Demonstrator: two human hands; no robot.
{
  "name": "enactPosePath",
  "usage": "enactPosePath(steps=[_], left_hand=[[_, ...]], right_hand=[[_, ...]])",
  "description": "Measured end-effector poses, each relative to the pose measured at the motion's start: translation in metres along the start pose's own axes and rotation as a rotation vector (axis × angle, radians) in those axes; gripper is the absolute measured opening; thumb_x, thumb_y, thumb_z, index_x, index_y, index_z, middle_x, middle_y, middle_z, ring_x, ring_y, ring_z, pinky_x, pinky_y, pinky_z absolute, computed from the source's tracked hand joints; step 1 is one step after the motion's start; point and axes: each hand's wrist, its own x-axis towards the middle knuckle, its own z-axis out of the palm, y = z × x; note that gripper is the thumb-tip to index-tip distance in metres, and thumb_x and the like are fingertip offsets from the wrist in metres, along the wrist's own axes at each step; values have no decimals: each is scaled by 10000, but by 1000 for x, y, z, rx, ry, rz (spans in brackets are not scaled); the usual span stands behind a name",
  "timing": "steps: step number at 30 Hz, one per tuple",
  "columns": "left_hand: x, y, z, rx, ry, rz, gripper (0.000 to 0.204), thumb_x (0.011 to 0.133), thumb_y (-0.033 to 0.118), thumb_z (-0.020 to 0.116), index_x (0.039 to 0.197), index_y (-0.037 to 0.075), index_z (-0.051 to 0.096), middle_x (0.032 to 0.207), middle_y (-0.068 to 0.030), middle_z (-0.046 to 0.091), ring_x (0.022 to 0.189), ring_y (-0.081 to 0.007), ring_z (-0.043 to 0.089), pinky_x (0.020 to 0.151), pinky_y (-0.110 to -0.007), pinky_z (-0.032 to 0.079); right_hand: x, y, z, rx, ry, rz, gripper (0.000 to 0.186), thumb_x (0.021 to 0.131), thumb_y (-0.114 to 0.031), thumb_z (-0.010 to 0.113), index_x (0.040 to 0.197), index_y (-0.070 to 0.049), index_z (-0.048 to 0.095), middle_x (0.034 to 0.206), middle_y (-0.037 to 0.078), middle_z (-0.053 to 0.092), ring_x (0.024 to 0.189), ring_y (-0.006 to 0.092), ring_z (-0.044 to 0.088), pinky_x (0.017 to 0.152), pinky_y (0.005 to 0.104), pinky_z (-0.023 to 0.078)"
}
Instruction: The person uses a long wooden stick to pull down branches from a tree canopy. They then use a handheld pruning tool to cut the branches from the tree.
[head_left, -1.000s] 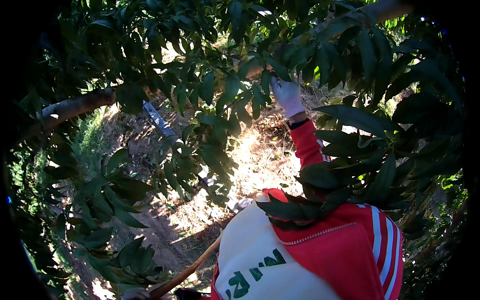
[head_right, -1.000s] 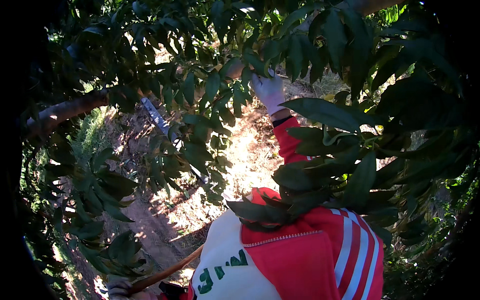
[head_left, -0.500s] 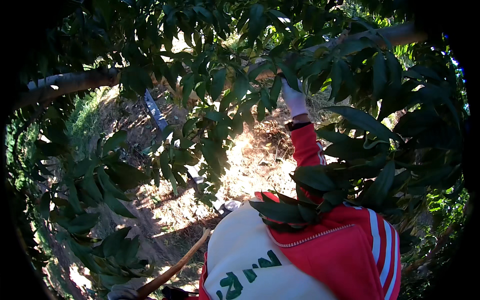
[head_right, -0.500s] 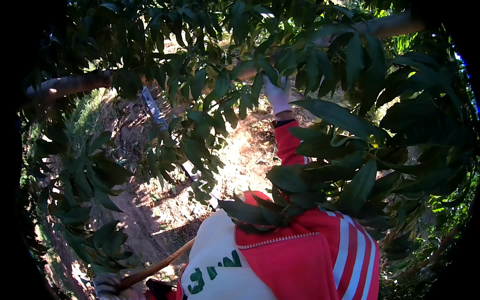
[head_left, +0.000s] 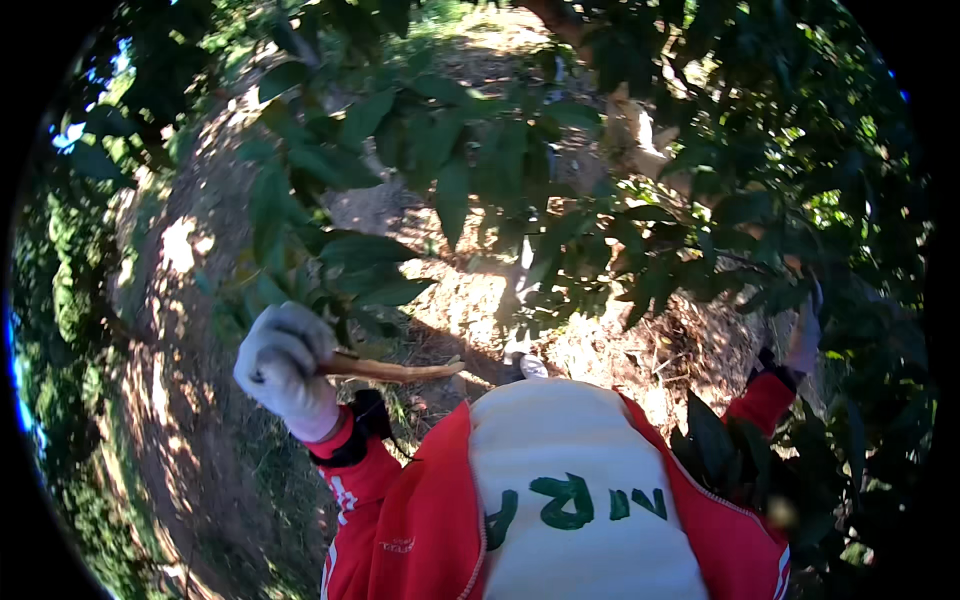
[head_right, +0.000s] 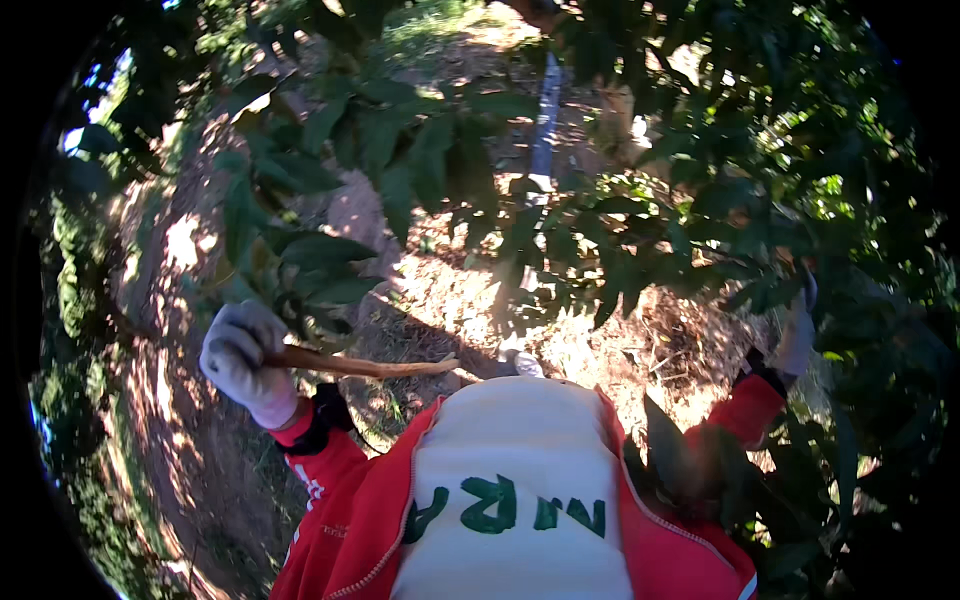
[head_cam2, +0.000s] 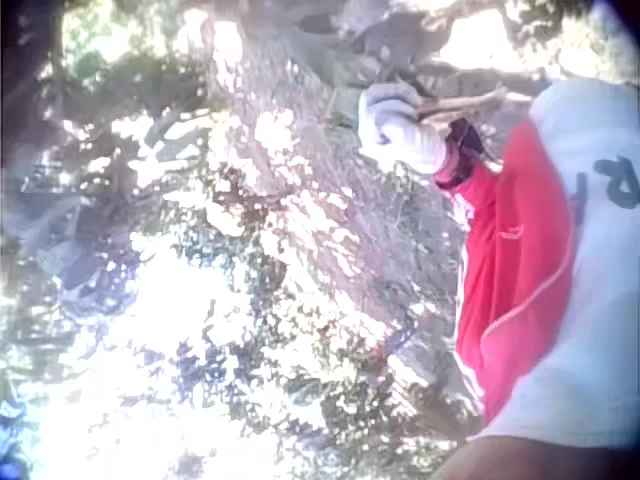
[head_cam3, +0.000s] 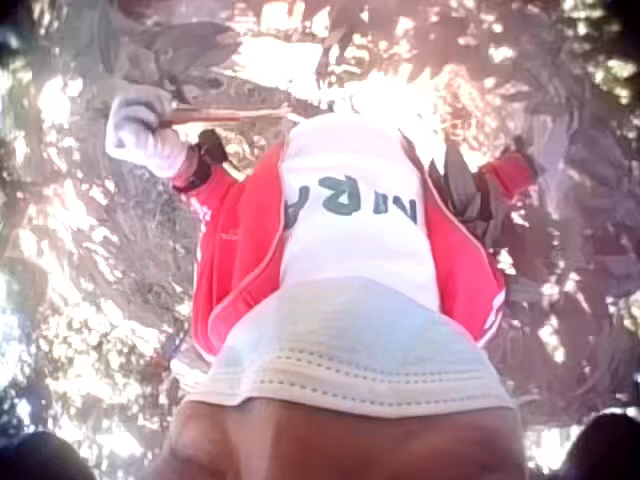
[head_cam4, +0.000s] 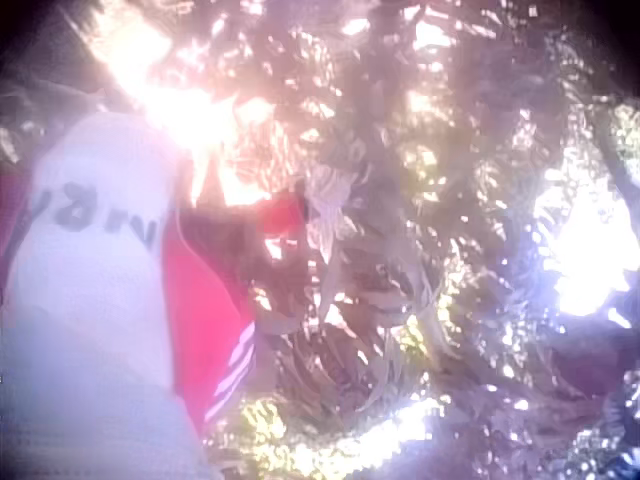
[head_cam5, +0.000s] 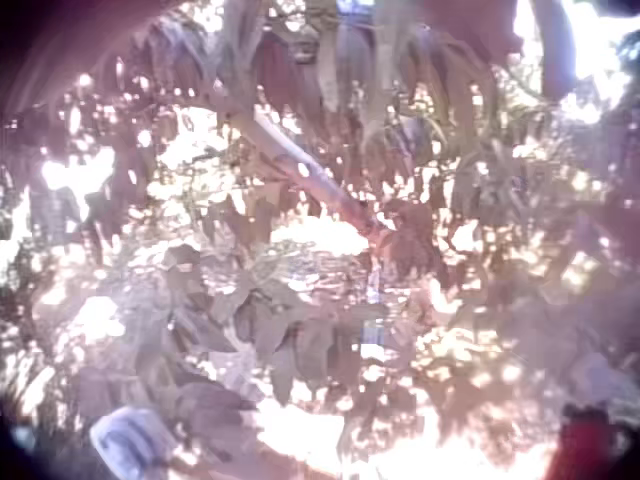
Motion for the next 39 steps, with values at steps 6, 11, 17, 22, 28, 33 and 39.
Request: enactPosePath(steps=[6, 11, 17, 22, 28, 33, 39], left_hand=[[7, 26, -25, 121, -94, -46, 487, 879, 394, 565, 597, 0, 514, 648, -98, 541, 506, -106, 475, 461, -238, 341], [-24, 44, -40, 100, 19, -95, 243, 836, 162, 512, 681, -25, 534, 624, -29, 492, 526, -81, 401, 478, -240, 315], [-34, 54, -31, 173, 118, -36, 495, 888, 401, 542, 573, 20, 519, 590, -80, 530, 478, -121, 468, 443, -251, 345], [-38, 56, -27, 205, 150, -19, 490, 889, 388, 538, 572, 16, 517, 592, -79, 531, 464, -118, 464, 435, -242, 343], [-48, 71, -34, 290, 218, -7, 453, 882, 340, 530, 573, 8, 518, 588, -87, 530, 457, -121, 464, 426, -240, 337], [-60, 74, -43, 270, 259, 36, 360, 838, 254, 529, 575, 8, 533, 592, -98, 538, 449, -130, 462, 421, -246, 337], [-64, 80, -63, 185, 166, -21, 342, 843, 273, 546, 654, -12, 538, 649, -75, 519, 534, -165, 466, 499, -270, 363]], right_hand=[[-39, -111, 88, 379, -264, -124, 168, 893, -221, 534, 946, -64, 566, 845, 62, 608, 746, 207, 578, 690, 321, 446], [-70, -183, 111, 575, -462, -227, 165, 892, -227, 534, 916, -65, 558, 823, 61, 600, 727, 200, 570, 677, 316, 436], [-94, -221, 118, 730, -643, -263, 169, 891, -233, 533, 881, -65, 548, 797, 61, 590, 704, 192, 559, 660, 308, 425], [-112, -240, 121, 816, -761, -259, 178, 889, -239, 532, 851, -66, 540, 775, 60, 582, 684, 186, 550, 647, 302, 415], [-132, -261, 120, 894, -905, -278, 193, 888, -246, 531, 815, -66, 531, 748, 60, 573, 661, 178, 539, 630, 295, 403], [-143, -272, 116, 916, -992, -271, 210, 887, -251, 530, 786, -67, 523, 726, 59, 565, 641, 171, 531, 617, 289, 393], [-160, -292, 109, 937, -1093, -269, 234, 885, -258, 529, 750, -67, 513, 700, 59, 556, 618, 163, 520, 601, 282, 382]])
